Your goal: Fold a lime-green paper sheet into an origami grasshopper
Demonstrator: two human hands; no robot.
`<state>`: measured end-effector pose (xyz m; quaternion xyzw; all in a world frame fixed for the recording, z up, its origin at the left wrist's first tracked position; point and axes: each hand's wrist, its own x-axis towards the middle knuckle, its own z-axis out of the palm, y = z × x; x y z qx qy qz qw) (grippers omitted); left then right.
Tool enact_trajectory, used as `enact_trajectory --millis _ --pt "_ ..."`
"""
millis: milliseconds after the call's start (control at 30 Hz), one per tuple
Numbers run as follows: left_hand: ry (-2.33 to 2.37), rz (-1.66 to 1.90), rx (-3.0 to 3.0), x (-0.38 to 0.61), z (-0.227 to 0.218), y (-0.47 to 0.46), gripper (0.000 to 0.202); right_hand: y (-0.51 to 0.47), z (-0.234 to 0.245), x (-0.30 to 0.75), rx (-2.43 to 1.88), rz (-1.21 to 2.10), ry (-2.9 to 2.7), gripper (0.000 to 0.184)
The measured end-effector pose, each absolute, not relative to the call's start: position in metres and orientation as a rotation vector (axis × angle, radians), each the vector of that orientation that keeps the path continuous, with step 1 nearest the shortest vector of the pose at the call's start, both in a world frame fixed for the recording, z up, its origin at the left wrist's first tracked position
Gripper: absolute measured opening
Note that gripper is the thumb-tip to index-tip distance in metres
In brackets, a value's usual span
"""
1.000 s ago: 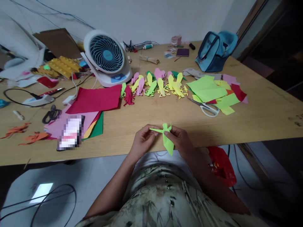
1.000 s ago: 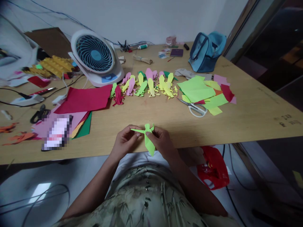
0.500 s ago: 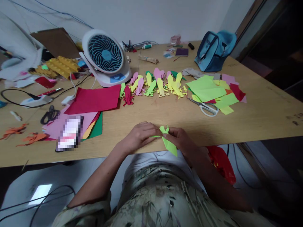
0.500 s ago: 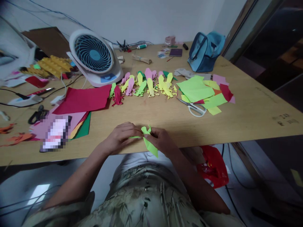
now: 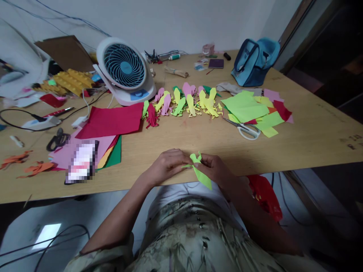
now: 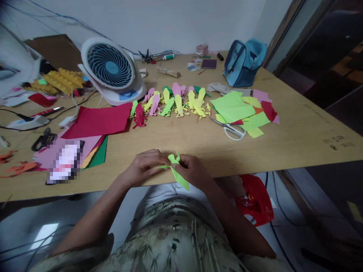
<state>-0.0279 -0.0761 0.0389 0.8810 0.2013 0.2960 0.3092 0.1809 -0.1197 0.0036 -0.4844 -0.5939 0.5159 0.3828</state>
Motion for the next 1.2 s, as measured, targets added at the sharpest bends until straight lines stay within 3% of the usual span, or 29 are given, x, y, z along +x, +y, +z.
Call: enact_trajectory --millis 400,1200 --pt "0.594 0.936 2.274 -0.027 0.025 -0.082 0.015 -0.121 0.007 0.178 -1.263 1.301 -1.494 0.026" --pt "0.538 0.913 2.397 -0.034 0.025 -0.079 0.013 -0.122 0.011 0.176 -1.271 1.249 -1.544 0.025"
